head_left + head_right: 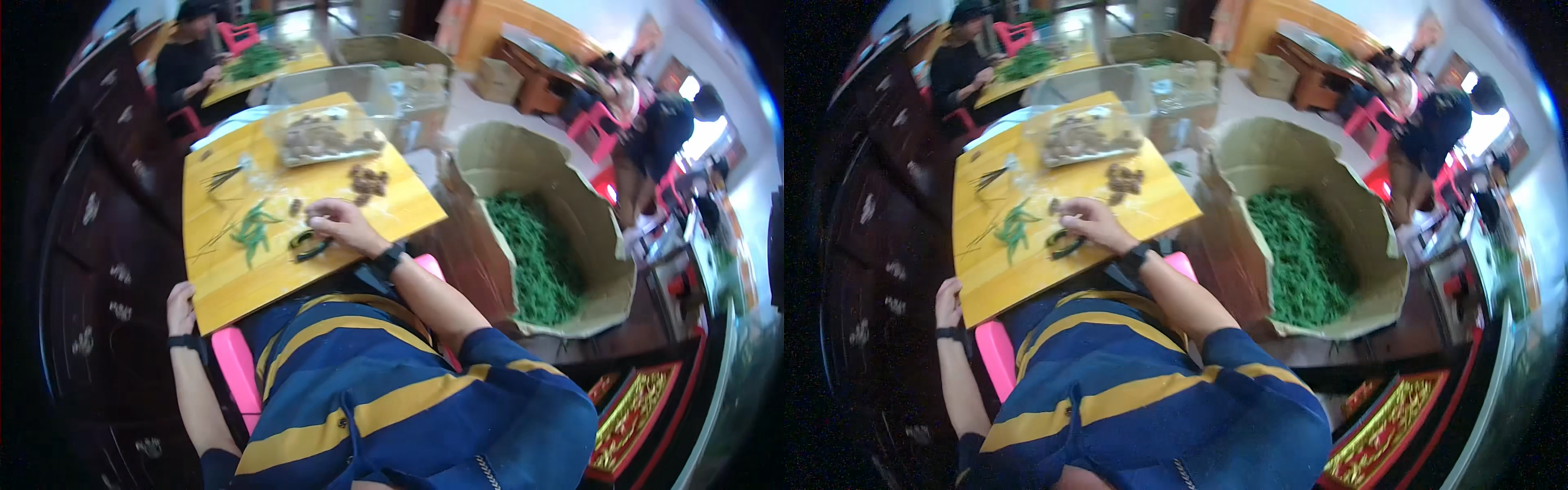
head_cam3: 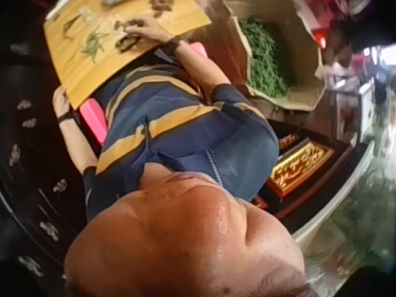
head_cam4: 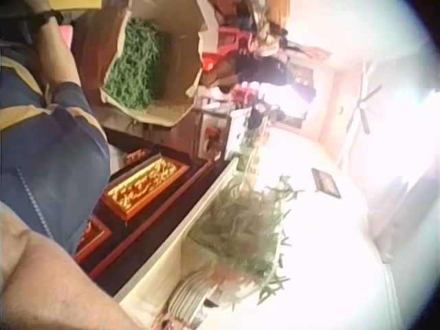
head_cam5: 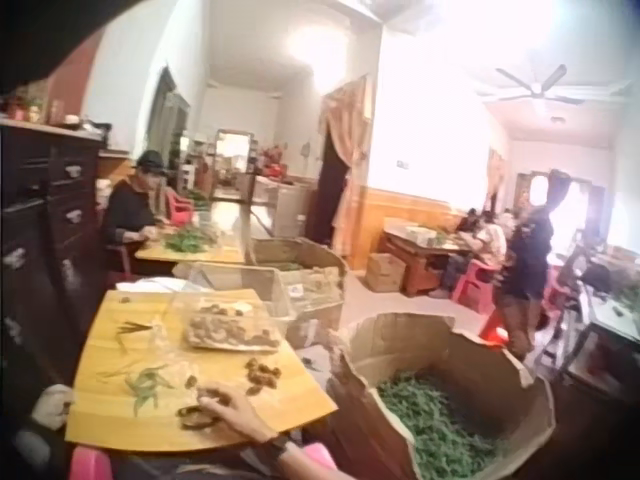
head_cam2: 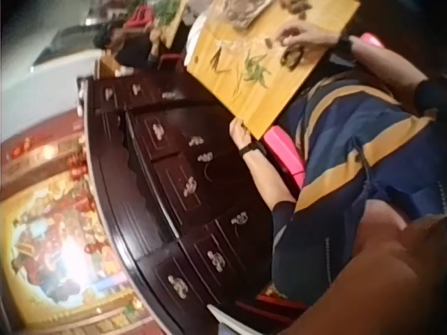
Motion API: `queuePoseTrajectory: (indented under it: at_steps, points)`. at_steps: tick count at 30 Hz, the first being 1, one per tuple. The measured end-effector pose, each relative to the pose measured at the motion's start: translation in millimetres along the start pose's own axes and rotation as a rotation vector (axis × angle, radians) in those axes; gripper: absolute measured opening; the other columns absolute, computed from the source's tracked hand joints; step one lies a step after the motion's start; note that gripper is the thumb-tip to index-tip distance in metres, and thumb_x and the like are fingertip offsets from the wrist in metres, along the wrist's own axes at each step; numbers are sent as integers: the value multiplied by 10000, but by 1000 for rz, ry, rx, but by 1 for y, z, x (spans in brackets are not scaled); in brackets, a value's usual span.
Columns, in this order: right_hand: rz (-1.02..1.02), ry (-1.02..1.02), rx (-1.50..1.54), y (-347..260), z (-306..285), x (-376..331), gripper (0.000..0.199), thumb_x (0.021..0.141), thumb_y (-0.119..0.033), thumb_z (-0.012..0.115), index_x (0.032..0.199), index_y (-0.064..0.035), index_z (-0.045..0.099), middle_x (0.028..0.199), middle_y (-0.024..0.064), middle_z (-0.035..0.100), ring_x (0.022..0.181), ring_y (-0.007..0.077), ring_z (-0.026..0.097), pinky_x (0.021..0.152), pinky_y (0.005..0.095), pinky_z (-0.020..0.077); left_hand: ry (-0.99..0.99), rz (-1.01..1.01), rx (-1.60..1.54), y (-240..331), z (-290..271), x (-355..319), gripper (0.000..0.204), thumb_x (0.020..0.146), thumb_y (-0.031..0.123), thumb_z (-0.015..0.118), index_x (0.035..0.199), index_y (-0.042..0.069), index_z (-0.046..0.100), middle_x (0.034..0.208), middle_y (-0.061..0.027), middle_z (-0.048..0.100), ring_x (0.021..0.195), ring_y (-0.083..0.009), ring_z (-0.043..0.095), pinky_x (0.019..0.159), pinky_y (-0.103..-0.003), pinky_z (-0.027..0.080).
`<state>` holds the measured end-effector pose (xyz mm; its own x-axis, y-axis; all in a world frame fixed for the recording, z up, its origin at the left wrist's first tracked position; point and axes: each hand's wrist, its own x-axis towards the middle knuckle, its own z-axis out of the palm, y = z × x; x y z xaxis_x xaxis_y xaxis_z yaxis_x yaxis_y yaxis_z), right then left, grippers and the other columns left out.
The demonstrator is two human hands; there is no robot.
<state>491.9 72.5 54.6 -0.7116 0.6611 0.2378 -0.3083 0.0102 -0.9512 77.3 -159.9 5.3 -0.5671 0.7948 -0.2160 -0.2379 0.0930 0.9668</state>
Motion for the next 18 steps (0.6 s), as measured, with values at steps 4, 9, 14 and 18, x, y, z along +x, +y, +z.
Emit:
queuePoseTrajectory:
  at_steps: [4, 9, 14, 18]
  points:
    - [-12, 20, 28, -9, 3, -5, 270, 947, -104, 667, 1194, -15, 603, 995, 36, 638, 809, 92, 596, 727, 251, 518, 90, -34, -5, 8, 13, -13, 158, 886, 102, 615, 1023, 25, 628, 923, -68, 665, 805, -180, 658, 674, -287, 530]
    - [-36, -34, 12, -7, 2, -6, 260, 956, -126, 657, 1182, -10, 601, 1016, 40, 658, 834, 102, 615, 728, 236, 503, 186, -59, -20, 20, 28, -28, 100, 861, 115, 643, 929, 41, 636, 861, -62, 657, 748, -170, 646, 646, -270, 508]
    - [-1, 9, 67, -9, 2, -6, 265, 949, -99, 657, 1189, -6, 593, 1045, 64, 666, 783, 90, 588, 705, 229, 486, 205, 10, 109, 23, 27, -28, 46, 847, 98, 648, 855, 58, 628, 766, -30, 639, 642, -120, 606, 579, -239, 470]
    - [-1, 39, 52, -10, 5, -8, 283, 957, -110, 652, 1215, -12, 589, 1028, 61, 670, 781, 86, 587, 704, 226, 478, 236, 133, 143, 32, 28, -30, 27, 858, 54, 624, 830, 55, 622, 719, -7, 621, 596, -86, 574, 544, -217, 436]
